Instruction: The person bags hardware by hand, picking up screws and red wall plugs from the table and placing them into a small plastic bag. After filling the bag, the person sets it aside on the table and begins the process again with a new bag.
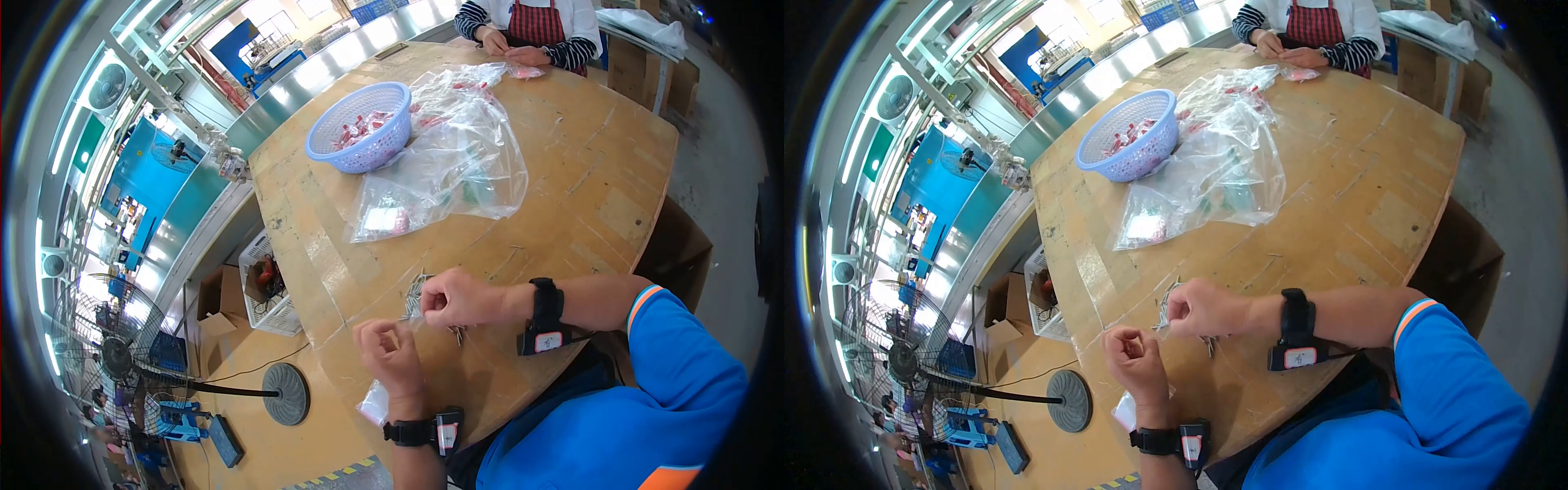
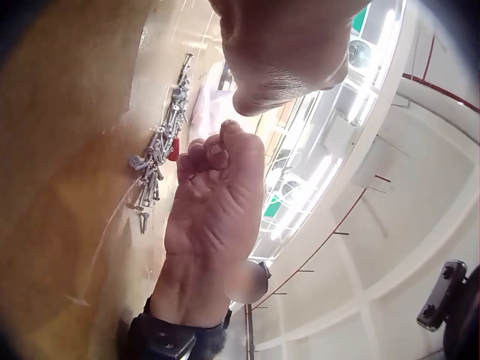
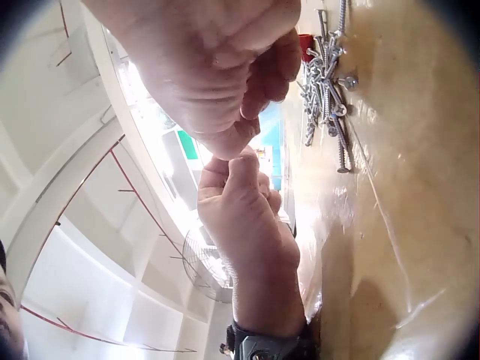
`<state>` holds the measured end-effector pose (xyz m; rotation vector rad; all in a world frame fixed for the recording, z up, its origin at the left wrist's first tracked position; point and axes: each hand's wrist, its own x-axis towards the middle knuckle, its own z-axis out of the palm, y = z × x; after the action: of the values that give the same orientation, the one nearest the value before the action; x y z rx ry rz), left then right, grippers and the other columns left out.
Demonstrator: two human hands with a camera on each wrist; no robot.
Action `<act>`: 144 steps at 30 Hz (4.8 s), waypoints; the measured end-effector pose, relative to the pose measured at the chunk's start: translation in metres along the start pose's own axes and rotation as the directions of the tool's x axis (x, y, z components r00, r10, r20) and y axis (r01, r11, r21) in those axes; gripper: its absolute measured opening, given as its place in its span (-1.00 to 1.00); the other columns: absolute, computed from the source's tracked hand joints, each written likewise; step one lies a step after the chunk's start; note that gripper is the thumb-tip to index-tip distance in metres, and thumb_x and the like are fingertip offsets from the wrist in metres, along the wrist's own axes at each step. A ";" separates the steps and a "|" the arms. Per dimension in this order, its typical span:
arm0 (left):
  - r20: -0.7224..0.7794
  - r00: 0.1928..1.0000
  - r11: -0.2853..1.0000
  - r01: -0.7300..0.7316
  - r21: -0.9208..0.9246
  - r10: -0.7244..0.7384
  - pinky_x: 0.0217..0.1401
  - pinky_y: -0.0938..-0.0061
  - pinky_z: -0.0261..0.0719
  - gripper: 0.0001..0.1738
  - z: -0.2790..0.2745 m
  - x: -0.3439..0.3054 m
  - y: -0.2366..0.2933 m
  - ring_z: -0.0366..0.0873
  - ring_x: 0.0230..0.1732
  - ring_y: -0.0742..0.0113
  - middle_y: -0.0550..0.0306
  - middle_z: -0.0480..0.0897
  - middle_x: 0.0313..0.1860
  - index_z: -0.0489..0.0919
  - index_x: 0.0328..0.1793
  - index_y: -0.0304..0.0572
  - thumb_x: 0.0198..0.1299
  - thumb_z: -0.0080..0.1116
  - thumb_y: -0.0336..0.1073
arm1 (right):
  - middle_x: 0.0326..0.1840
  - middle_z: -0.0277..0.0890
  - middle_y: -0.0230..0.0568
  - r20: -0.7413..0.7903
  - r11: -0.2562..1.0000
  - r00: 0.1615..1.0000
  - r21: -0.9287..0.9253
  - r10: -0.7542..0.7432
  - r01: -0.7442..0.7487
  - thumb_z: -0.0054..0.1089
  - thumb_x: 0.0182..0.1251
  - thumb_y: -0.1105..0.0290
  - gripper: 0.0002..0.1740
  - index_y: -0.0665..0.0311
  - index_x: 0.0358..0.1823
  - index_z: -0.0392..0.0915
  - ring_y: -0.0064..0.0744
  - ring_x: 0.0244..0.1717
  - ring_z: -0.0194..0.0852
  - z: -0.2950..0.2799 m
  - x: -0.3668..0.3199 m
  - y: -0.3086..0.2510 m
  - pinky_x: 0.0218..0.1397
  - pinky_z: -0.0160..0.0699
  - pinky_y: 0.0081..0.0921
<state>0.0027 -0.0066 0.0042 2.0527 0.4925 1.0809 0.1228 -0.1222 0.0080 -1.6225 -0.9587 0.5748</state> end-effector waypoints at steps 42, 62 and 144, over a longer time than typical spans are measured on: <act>0.275 0.918 0.805 0.385 -0.451 -0.285 -0.68 0.76 0.09 -0.81 -0.008 0.000 -0.007 0.21 -0.69 0.71 0.30 0.50 -0.56 0.49 -0.34 -0.25 0.26 0.17 -0.30 | -0.32 0.58 -0.07 0.205 0.758 0.933 -0.545 -0.295 0.359 0.21 0.02 0.45 -0.88 0.33 -0.40 0.62 -0.14 -0.26 0.56 -0.051 0.022 0.007 -0.18 0.49 -0.31; 0.321 0.905 0.903 0.362 -0.230 -0.280 -0.37 0.69 0.37 -0.85 -0.004 -0.004 -0.013 0.40 -0.47 0.59 0.27 0.54 -0.50 0.49 -0.33 -0.30 0.24 0.17 -0.38 | -0.41 0.48 -0.02 0.260 0.738 0.895 -0.506 -0.363 0.446 0.21 -0.14 0.50 -0.86 0.36 -0.46 0.59 -0.02 -0.26 0.46 -0.041 0.021 0.030 -0.17 0.43 -0.23; 0.336 0.941 0.990 0.084 -0.116 -0.040 -0.35 0.36 0.42 -0.82 0.012 -0.008 -0.026 0.46 -0.43 0.09 -0.08 0.50 -0.40 0.50 -0.25 -0.27 0.18 0.18 -0.31 | -0.35 0.53 -0.11 0.440 0.744 0.891 -0.559 -0.108 0.366 0.07 0.23 0.47 -0.90 0.32 -0.29 0.52 -0.17 -0.35 0.49 -0.116 0.045 -0.045 -0.23 0.46 -0.33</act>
<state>0.0078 0.0000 -0.0243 2.0360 0.3041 0.6878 0.2258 -0.1474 0.0874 -1.9588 -1.7827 0.4071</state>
